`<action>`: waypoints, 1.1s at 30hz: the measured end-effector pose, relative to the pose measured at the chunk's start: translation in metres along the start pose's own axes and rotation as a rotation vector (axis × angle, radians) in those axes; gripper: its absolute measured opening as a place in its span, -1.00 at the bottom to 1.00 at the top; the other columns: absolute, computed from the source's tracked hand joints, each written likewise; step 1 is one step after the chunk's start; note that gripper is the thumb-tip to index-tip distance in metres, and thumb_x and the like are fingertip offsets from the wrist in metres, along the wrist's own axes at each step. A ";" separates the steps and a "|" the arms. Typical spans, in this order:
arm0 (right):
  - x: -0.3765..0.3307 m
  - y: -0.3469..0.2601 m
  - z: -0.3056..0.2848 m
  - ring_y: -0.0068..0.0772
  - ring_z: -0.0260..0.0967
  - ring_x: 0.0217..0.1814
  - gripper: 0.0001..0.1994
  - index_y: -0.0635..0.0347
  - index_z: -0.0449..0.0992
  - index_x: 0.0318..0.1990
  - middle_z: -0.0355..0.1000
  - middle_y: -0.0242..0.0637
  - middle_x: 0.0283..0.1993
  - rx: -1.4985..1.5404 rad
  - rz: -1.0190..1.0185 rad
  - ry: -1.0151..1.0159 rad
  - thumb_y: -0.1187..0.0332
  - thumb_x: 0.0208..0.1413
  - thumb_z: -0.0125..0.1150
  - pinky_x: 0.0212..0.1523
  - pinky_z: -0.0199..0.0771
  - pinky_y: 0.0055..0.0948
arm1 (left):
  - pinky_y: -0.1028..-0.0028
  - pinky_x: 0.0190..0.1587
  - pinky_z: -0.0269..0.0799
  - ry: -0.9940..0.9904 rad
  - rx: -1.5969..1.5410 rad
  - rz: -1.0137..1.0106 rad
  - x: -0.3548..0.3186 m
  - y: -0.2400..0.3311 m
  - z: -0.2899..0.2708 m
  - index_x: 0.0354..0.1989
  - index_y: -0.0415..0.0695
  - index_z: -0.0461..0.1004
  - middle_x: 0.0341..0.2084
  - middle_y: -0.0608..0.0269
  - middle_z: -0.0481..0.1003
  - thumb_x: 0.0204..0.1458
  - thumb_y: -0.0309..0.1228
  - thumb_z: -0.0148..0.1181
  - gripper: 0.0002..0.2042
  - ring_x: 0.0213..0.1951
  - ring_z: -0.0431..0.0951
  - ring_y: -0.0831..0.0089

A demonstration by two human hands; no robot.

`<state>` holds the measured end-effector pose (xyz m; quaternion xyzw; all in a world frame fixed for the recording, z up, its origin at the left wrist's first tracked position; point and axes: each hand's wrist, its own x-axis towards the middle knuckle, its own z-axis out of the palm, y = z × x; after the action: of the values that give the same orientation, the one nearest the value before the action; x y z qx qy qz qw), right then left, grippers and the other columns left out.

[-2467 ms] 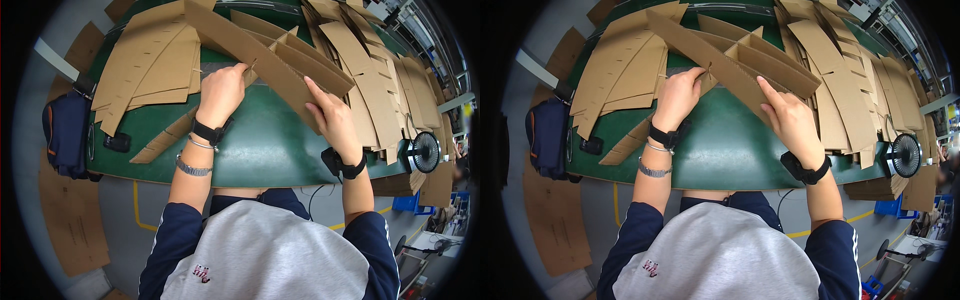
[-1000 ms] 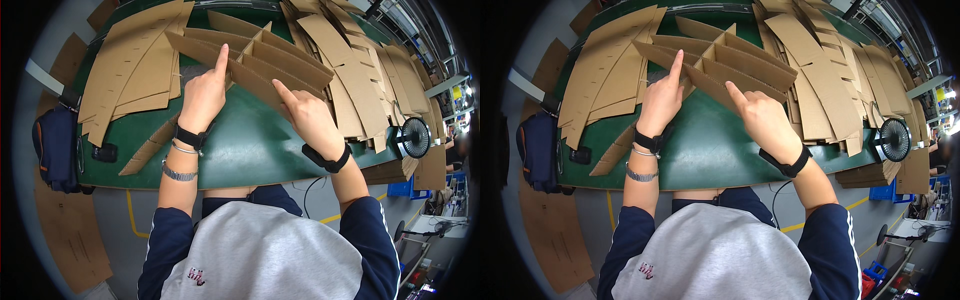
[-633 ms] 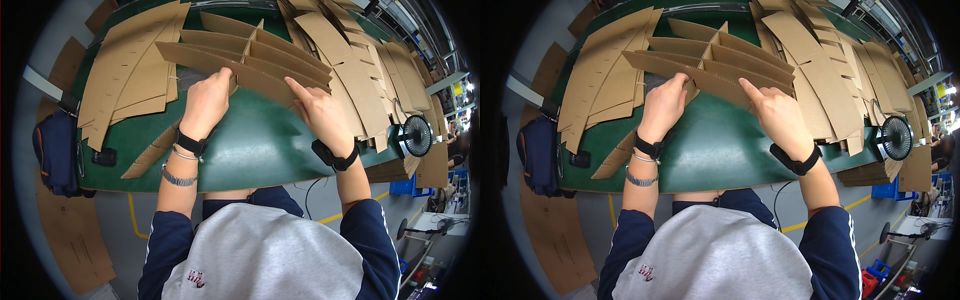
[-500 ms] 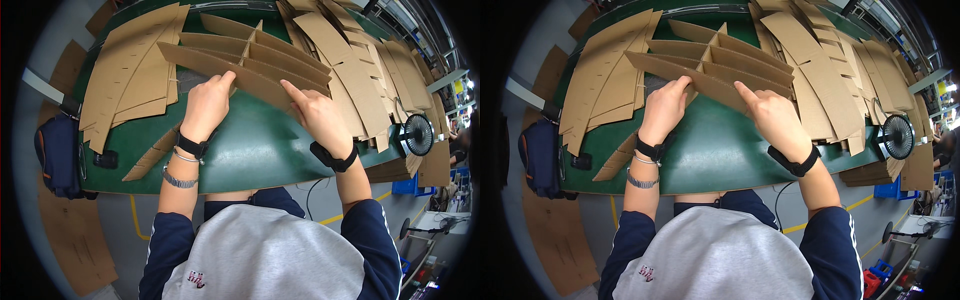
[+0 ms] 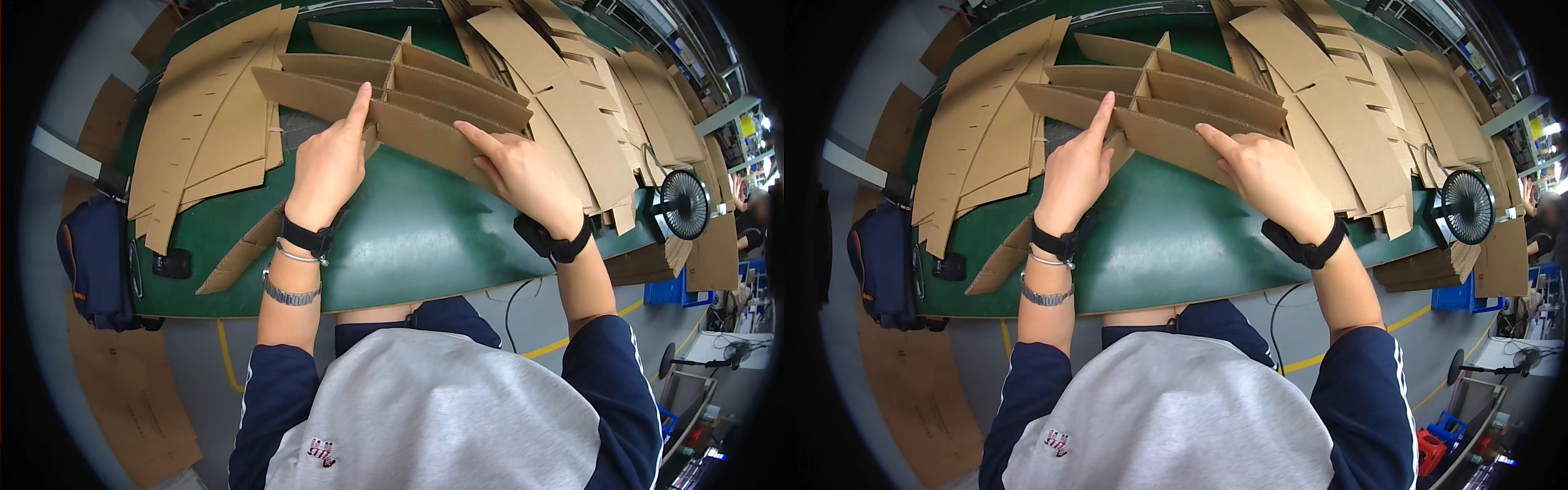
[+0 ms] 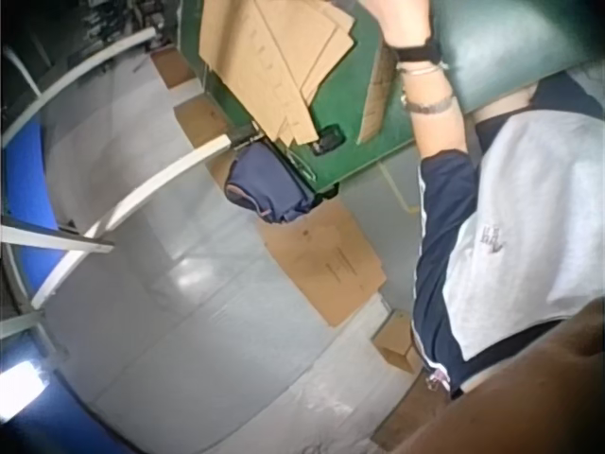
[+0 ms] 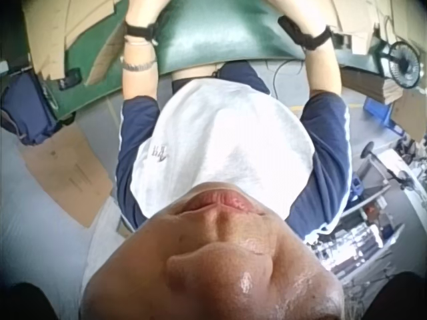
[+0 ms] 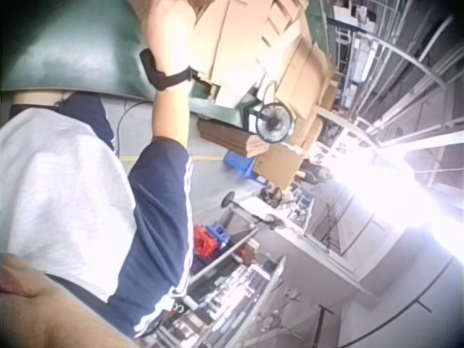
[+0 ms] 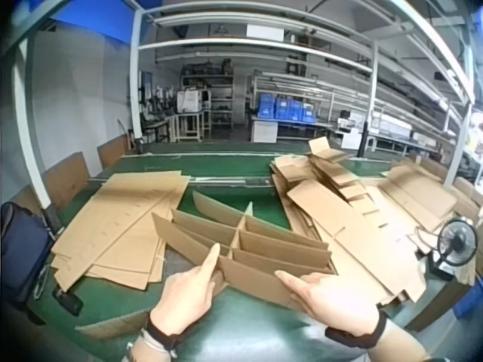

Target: The recorder is assembling cardboard dividers or partitions by interlocking slotted cardboard strips on a factory workbench.

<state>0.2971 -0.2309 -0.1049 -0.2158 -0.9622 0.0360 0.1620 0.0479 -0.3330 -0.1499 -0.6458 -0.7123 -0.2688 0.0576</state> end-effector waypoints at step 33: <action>0.033 0.008 0.007 -0.06 0.46 -0.40 -0.15 -0.15 0.17 0.42 0.44 -0.12 -0.41 -0.035 -0.166 -0.098 0.67 -0.13 0.13 -0.31 0.48 -0.17 | 0.16 -0.29 0.52 0.106 -0.027 0.020 0.001 -0.002 0.005 -0.28 -0.16 0.47 -0.38 0.07 0.57 0.02 -0.54 0.15 -0.90 -0.33 0.59 0.03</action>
<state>0.2702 -0.2098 -0.1029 -0.1363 -0.9841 0.0163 0.1131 0.0470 -0.3298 -0.1542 -0.6384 -0.6981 -0.3118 0.0889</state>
